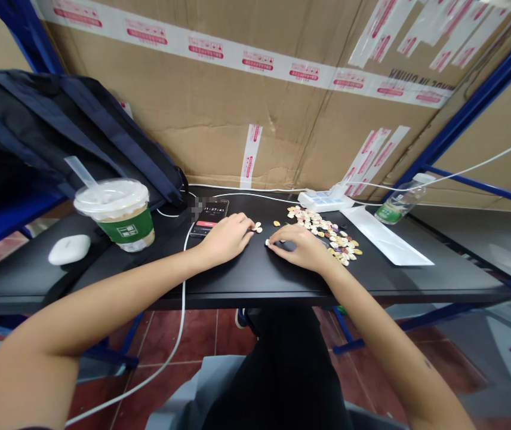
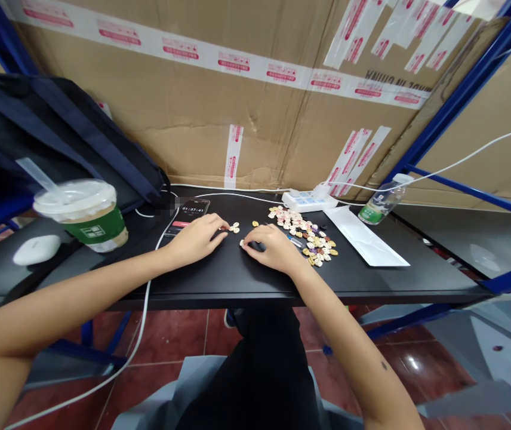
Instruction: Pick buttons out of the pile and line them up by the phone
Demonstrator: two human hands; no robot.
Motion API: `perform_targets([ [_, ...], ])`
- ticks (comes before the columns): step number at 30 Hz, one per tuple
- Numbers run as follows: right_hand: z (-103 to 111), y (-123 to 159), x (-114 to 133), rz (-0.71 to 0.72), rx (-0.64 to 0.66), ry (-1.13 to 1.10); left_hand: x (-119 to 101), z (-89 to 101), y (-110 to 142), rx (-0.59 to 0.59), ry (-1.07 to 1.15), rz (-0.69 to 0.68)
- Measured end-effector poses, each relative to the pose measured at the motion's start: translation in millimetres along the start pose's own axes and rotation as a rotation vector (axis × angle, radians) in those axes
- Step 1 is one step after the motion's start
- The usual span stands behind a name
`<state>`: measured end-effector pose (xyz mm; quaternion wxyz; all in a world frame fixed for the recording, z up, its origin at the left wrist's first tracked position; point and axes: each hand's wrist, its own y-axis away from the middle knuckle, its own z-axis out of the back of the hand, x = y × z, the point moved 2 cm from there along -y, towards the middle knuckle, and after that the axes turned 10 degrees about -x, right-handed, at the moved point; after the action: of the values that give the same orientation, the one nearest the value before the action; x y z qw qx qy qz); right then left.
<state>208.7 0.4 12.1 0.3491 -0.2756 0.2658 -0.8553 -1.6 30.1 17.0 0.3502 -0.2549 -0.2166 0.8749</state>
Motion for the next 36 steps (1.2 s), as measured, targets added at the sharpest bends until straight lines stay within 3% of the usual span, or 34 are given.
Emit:
perform_targets([
  [4,3.0,0.2,-4.6,-0.035,0.000,0.222,2.4,4.0,1.2,0.059,-0.362,-0.038],
  [8,1.8,-0.6,-3.4,-0.039,-0.021,0.274,2.9,1.7,2.0,0.121,-0.422,-0.042],
  [15,-5.5,-4.3,5.3,0.012,0.129,0.263,-9.6,-0.9,4.1,0.163,-0.002,-0.143],
  [19,-4.9,-5.6,9.9,0.040,0.173,0.191,-13.6,-2.0,3.3,0.217,0.224,-0.131],
  [25,-5.1,-6.6,9.1,0.017,0.163,0.213,-12.9,-4.0,2.3,0.223,0.392,-0.028],
  [31,-9.5,-8.3,2.9,0.010,0.199,0.213,-24.0,-3.2,7.0,0.345,0.573,-0.087],
  [36,-7.5,-8.2,4.9,0.022,0.191,0.124,-27.2,-3.2,8.2,0.378,0.686,-0.063],
])
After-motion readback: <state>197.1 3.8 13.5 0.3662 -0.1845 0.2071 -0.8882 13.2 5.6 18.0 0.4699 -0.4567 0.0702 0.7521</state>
